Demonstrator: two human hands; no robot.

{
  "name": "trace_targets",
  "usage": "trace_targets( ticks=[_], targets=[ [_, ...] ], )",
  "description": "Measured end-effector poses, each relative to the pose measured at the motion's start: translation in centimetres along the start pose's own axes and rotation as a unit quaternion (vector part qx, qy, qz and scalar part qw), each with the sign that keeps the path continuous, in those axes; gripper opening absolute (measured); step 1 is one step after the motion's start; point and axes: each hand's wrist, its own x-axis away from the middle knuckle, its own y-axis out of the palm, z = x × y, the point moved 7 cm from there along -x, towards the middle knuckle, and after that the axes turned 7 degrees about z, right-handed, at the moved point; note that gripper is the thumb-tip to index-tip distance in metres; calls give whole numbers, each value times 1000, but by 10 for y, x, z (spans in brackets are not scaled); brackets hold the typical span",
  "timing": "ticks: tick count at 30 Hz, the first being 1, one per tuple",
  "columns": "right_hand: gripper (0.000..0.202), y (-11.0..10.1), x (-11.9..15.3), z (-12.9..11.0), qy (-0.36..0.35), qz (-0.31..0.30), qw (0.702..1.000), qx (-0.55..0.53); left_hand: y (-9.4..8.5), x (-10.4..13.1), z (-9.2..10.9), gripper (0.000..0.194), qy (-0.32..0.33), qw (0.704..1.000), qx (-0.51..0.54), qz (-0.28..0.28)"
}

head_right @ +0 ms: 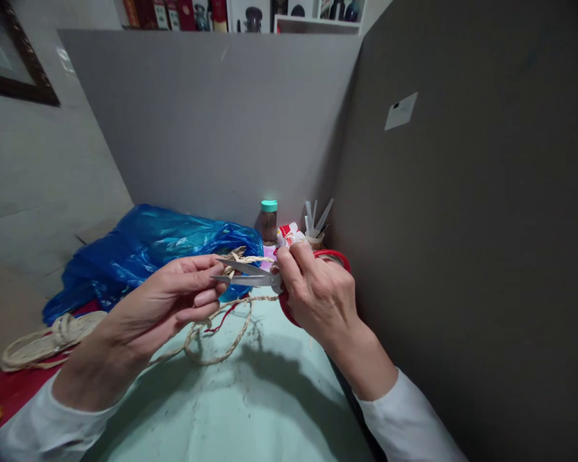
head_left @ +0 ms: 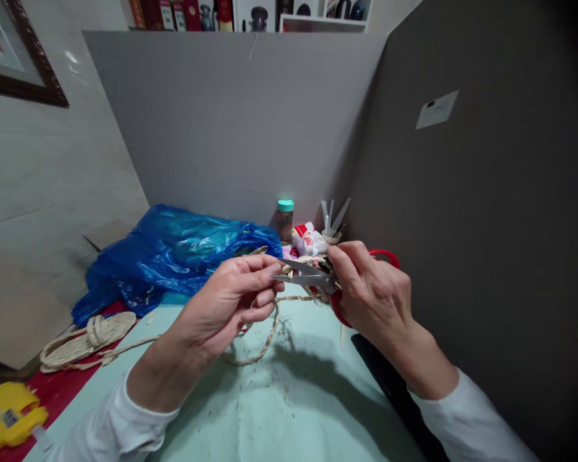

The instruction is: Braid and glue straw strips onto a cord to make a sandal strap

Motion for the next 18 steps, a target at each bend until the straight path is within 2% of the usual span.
trace_targets(
  ticks=[12,18],
  targets=[
    [22,11,4,-3,31,-37,998,-50,3,-2,-6,8,12,1000,-15,8],
    [19,13,5,-2,47,-51,995,-76,6,1,-6,12,54,998,-17,23]
  ],
)
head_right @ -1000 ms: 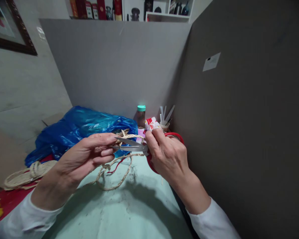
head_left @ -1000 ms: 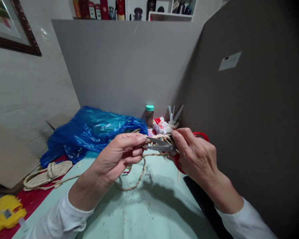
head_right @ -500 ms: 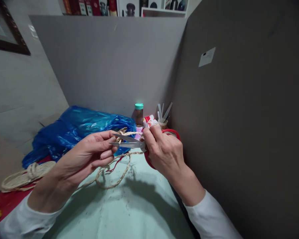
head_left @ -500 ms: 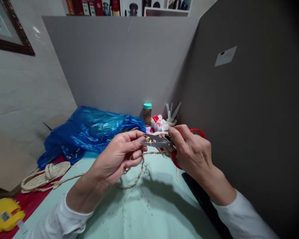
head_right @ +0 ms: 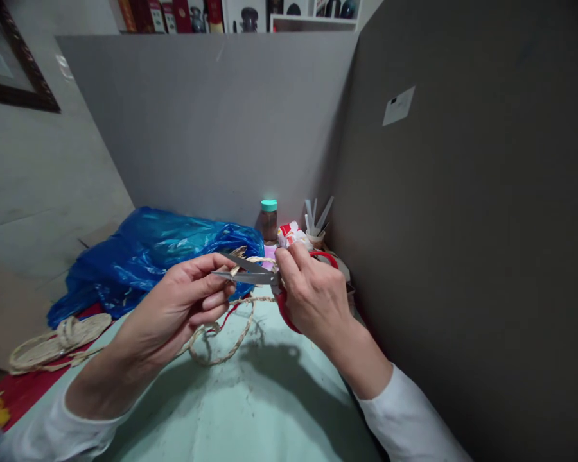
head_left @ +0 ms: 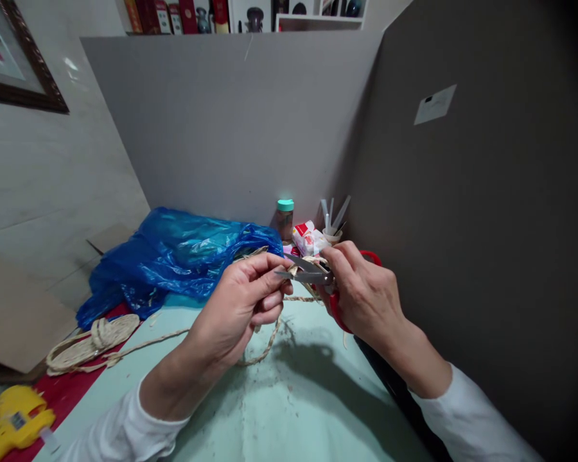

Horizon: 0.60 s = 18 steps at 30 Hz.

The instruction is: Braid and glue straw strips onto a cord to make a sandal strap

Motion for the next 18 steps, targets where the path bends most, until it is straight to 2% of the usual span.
trace_targets(
  ticks=[8,12,14,18],
  targets=[
    [9,12,2,1,42,-62,992,-102,1,-2,-1,18,33,999,-3,9],
    [12,19,5,-2,60,-92,982,-152,3,-2,0,18,55,998,-13,17],
    [11,18,5,-3,57,-87,986,-130,3,-2,-2,18,64,997,-17,27],
    [10,5,3,-5,31,-17,999,-18,4,-1,-7,17,65,997,-23,37]
  ],
)
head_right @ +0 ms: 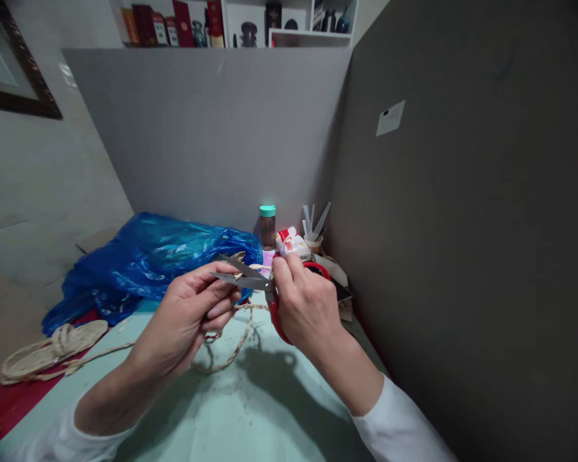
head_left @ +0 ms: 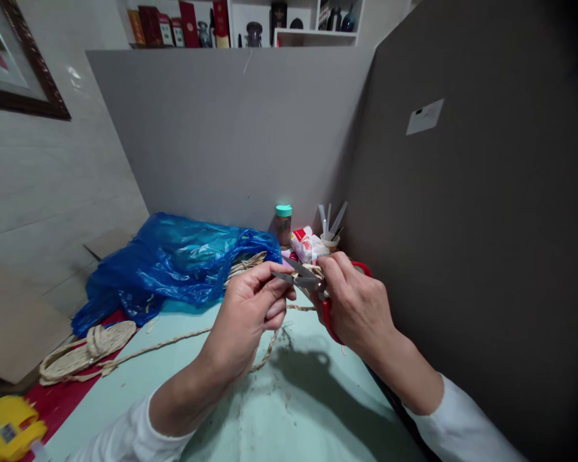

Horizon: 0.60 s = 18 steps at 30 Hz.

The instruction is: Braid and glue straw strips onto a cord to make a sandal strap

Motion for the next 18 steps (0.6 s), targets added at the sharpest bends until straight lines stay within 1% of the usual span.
trace_targets(
  ticks=[2,4,8,11,14,16,18],
  targets=[
    [10,-6,-1,-2,-15,26,999,39,0,2,-1,17,-2,1000,-8,-2],
    [10,-10,-2,-4,-24,39,997,55,1,5,0,16,1,1000,-22,-10],
    [13,-17,-3,-4,-29,56,997,51,2,10,4,14,17,997,-64,-32],
    [18,-19,-3,-4,-30,67,996,49,2,12,11,15,44,992,-113,-35],
    [19,-19,-1,-5,-36,65,996,41,1,13,18,16,76,982,-173,-30],
    [19,-17,0,-5,-39,58,997,25,0,12,20,17,78,977,-195,-30],
    [19,-14,0,-2,-25,41,999,-23,-2,11,21,17,74,976,-200,-31]
  ],
)
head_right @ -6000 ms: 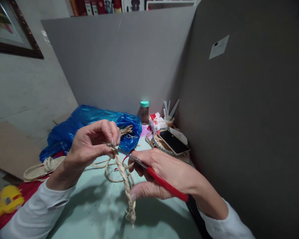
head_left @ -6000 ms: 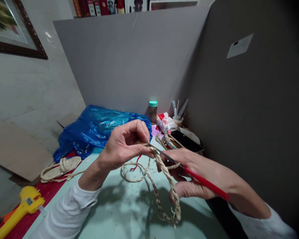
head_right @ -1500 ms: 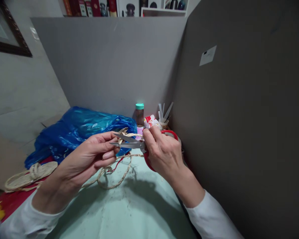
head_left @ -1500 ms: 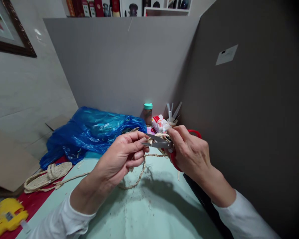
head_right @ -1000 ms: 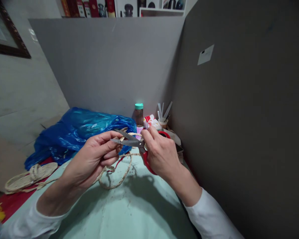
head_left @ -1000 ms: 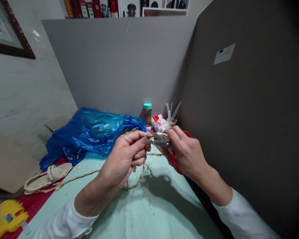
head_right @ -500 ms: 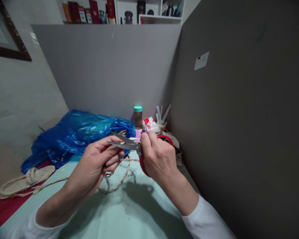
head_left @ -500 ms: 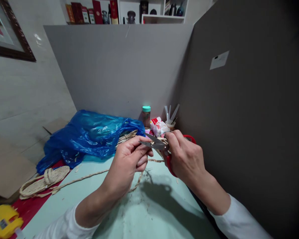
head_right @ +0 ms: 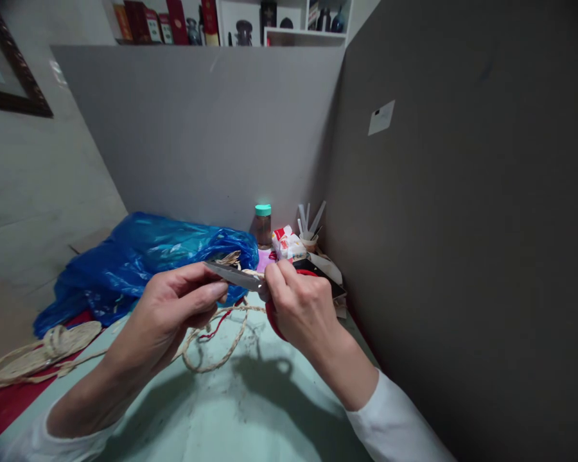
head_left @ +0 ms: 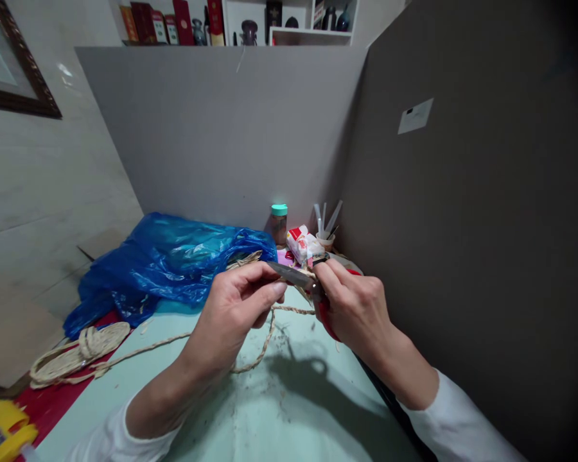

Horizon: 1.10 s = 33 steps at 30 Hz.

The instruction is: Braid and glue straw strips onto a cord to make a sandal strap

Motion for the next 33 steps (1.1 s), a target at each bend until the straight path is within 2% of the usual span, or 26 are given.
trace_targets(
  ticks=[3,6,8,10,14,17,20,22,25,28,30,31,33],
  targets=[
    [18,7,-2,12,88,-40,981,-167,-2,-3,1,17,1,1000,-1,1],
    [17,16,-3,21,180,-104,909,-361,-3,-6,1,15,12,1000,2,-3],
    [16,19,-4,20,208,-151,857,-447,-3,-6,3,14,24,1000,3,-10],
    [17,18,-5,18,220,-186,824,-488,-3,-6,4,12,37,999,3,-18],
    [20,16,-3,18,240,-235,783,-524,-5,-5,10,6,84,996,-19,-10],
    [24,16,2,18,263,-255,717,-593,-10,-7,15,7,125,991,-44,2],
    [29,18,6,22,300,-242,647,-658,-13,-8,20,8,171,983,-63,2],
    [28,21,9,23,319,-243,619,-676,-15,-6,27,11,225,970,-91,16],
    [28,22,11,22,321,-245,604,-687,-14,2,37,13,318,934,-157,40],
    [31,18,9,17,316,-261,601,-686,-8,9,42,14,379,899,-215,46],
    [28,13,6,12,309,-280,624,-660,-6,9,43,14,388,890,-231,52],
    [26,11,4,11,301,-282,647,-642,-6,8,42,13,381,894,-230,55],
    [24,6,-3,9,274,-263,699,-606,-9,1,37,10,330,918,-213,52]
  ],
)
